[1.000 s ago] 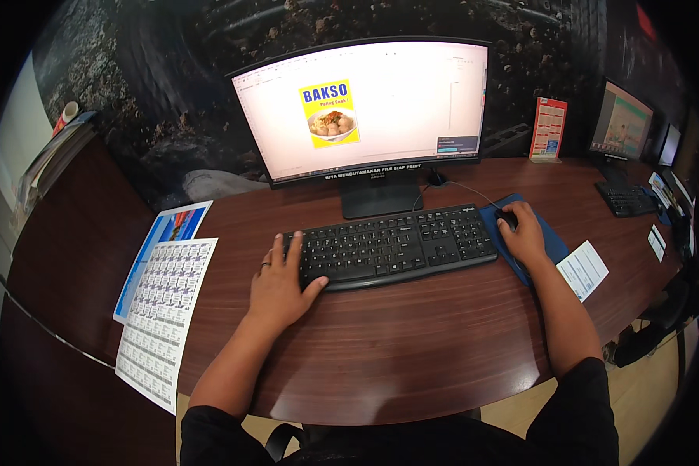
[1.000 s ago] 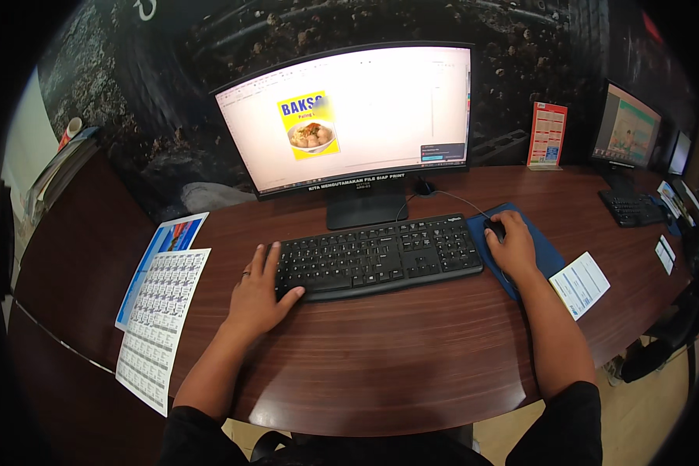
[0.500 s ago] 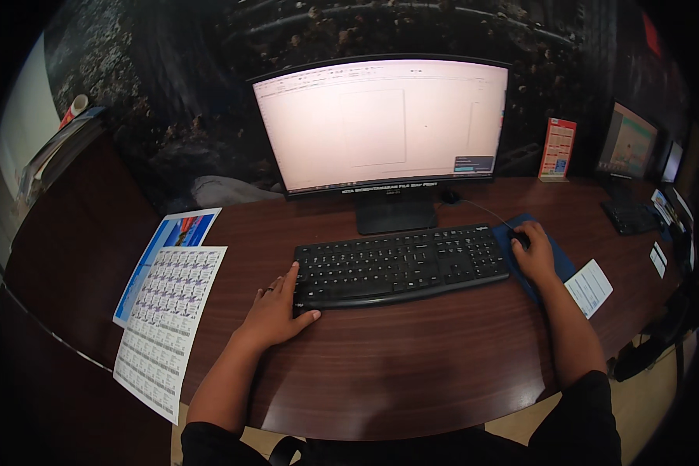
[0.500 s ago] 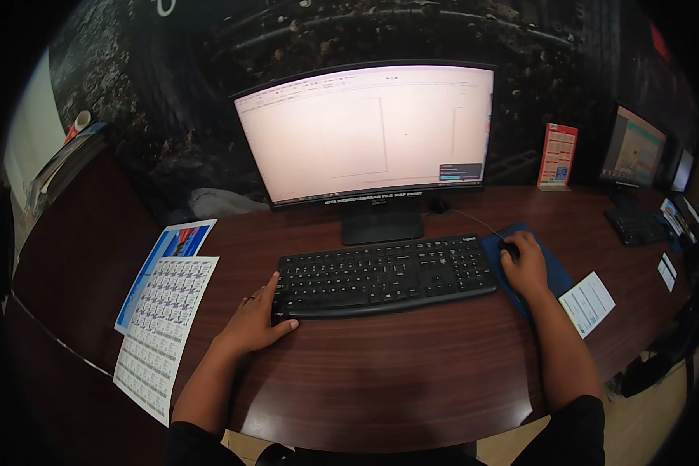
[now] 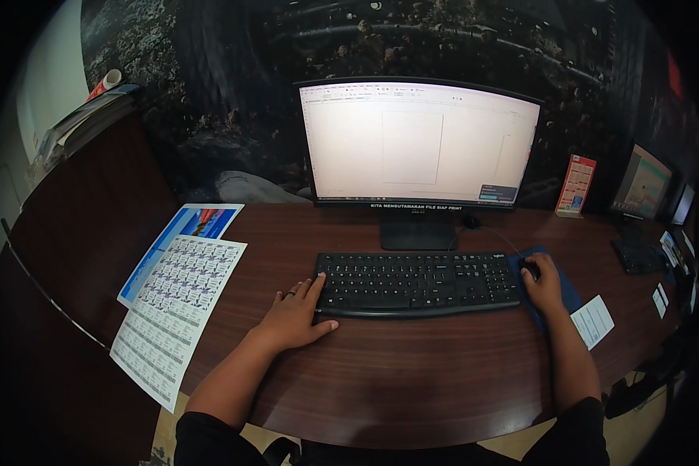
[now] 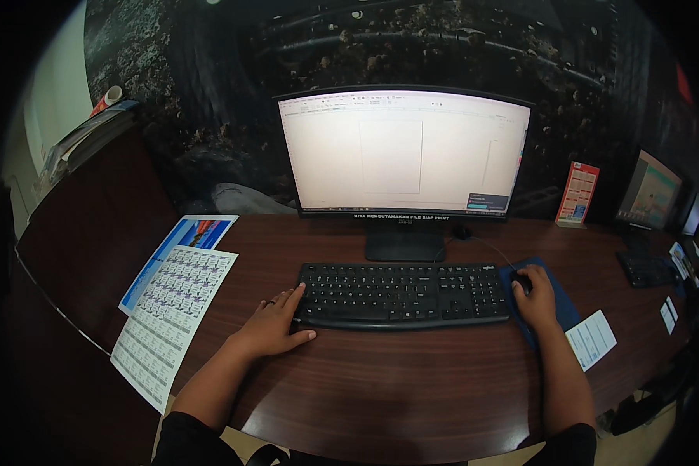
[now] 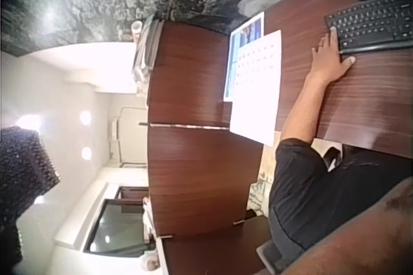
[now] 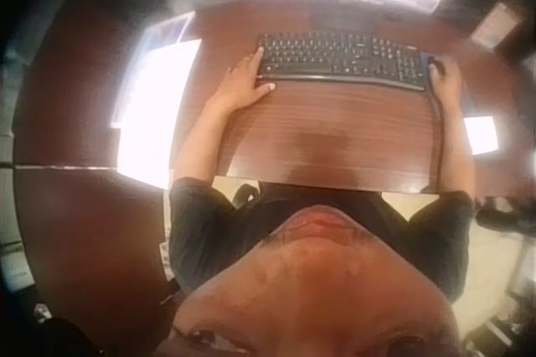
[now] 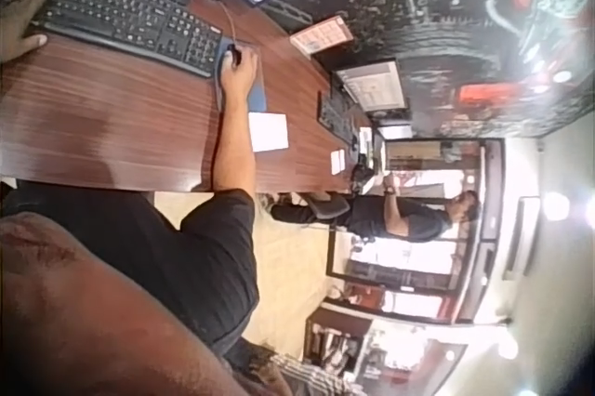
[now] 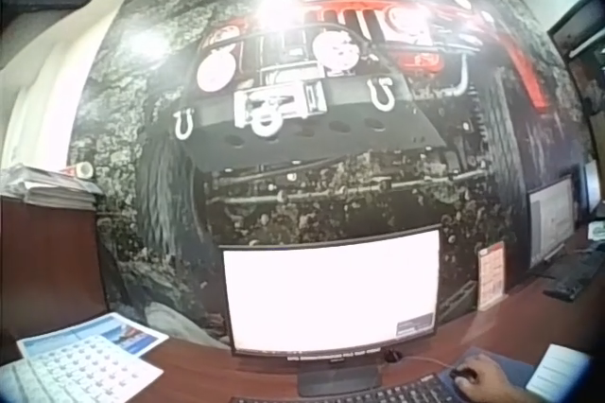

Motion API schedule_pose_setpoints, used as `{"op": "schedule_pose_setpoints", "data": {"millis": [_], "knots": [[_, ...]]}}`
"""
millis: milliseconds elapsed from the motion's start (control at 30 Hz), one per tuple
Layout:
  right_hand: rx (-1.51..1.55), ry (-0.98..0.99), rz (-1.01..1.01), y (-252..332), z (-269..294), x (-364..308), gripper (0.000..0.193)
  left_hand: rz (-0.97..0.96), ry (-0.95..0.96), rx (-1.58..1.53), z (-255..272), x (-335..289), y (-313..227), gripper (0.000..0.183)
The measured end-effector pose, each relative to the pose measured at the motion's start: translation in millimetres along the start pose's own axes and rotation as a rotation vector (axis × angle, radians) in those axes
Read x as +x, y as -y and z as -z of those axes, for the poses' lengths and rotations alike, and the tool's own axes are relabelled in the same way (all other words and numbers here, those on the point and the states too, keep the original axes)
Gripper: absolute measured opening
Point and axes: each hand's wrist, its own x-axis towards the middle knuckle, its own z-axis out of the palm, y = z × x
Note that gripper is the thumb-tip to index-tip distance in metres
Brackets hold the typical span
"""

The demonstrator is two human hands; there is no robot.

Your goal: Using graphic design software on a computer to edit a food advertisement and an event flyer.

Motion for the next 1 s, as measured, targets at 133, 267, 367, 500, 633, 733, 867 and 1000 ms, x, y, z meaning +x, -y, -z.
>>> {"op": "schedule_pose_setpoints", "data": {"millis": [133,267,367,500,633,733,867,1000], "knots": [[0.000,0.015,-0.011,-2,0,-1,0.027,0.017,0.008,0.004,-1,1,-1,0.106],[-0.013,0.012,-0.024,1,1,3,0.027,-0.005,-0.013,0.018,-1,3,1,0.105],[-0.015,0.008,-0.020,-2,0,2,0.028,-0.007,-0.014,0.022,-2,4,0,0.105],[-0.009,0.009,-0.021,1,0,2,0.029,0.002,0.000,0.024,-3,4,1,0.106],[0.004,0.020,-0.018,-4,0,1,0.030,-0.013,-0.011,-0.016,-8,6,3,0.107],[0.001,0.027,-0.032,-2,1,0,0.030,0.058,-0.033,-0.053,-15,11,-5,0.108],[-0.046,0.006,-0.003,-4,-1,0,0.029,0.083,-0.079,-0.141,-20,15,-3,0.108],[-0.046,0.009,-0.026,-1,0,0,0.028,0.078,-0.071,-0.148,-18,14,-3,0.108]]}}
